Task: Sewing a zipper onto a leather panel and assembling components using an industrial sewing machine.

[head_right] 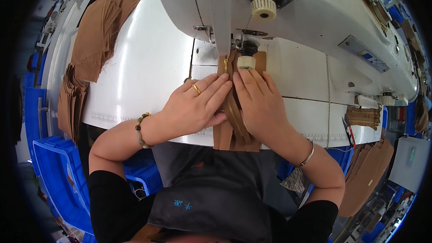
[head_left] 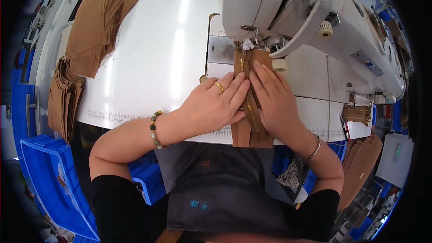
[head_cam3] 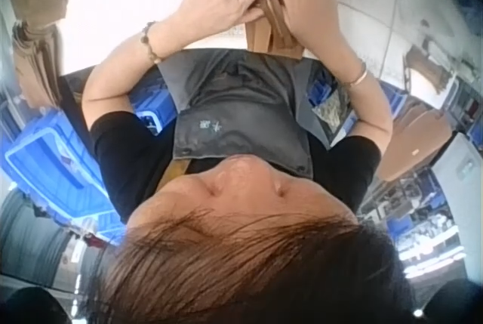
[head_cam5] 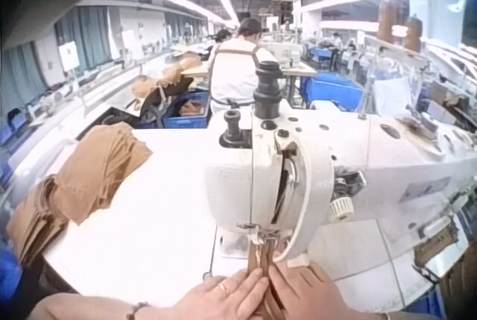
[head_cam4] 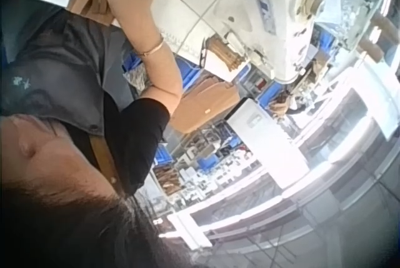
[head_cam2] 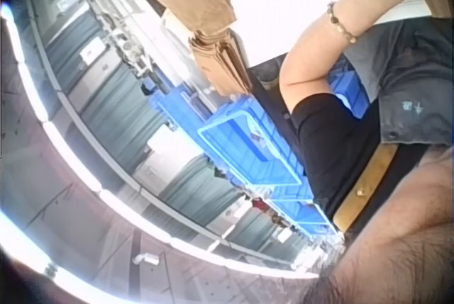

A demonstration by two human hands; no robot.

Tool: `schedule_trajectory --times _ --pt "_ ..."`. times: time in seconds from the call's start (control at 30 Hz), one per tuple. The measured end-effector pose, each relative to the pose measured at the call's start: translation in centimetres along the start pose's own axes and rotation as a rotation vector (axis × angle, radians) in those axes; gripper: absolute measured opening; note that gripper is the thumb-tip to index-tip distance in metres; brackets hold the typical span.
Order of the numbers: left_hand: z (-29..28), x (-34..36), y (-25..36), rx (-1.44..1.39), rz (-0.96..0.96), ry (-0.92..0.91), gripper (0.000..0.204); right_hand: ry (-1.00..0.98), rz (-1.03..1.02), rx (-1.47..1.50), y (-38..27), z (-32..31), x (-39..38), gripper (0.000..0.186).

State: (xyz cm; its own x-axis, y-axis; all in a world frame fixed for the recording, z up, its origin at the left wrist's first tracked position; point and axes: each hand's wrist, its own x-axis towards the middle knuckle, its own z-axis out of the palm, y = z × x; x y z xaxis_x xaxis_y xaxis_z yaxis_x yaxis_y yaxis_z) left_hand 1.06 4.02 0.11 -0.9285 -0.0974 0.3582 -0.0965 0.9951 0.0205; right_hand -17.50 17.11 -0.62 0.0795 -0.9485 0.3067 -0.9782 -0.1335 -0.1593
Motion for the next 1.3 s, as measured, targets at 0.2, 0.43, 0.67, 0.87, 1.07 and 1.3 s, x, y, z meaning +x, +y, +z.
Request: schedule_trajectory --times 0.2,0.43,0.67,0.87,1.07,1.3 --pt "0.0 -1.0 0.0 -0.019 0.013 -0.012 0.062 0.031 -0.012 0.072 -3.4 -1.0 -3.5 0.05" --pt "-1.1 -3.4 2.5 0.074 0.069 0.033 0.044 0.048 -0.144 0.213 -3.6 -0.6 -5.5 0.045" --pt "-1.2 -5.3 3.7 -0.021 0.07 0.045 0.043 0.172 -0.261 0.097 -4.5 -0.1 -5.3 0.031" --pt "-1.1 -5.8 4.2 -0.065 0.004 0.09 0.04 0.262 -0.398 0.106 -5.0 0.5 -5.4 0.017" --pt "-0.8 -5.8 4.8 -0.039 -0.015 0.16 0.038 0.265 -0.422 0.12 -5.1 0.7 -5.4 0.017" --pt "-0.7 -6.0 5.2 -0.045 -0.042 0.172 0.039 0.256 -0.416 0.1 -5.2 0.8 -5.8 0.019"
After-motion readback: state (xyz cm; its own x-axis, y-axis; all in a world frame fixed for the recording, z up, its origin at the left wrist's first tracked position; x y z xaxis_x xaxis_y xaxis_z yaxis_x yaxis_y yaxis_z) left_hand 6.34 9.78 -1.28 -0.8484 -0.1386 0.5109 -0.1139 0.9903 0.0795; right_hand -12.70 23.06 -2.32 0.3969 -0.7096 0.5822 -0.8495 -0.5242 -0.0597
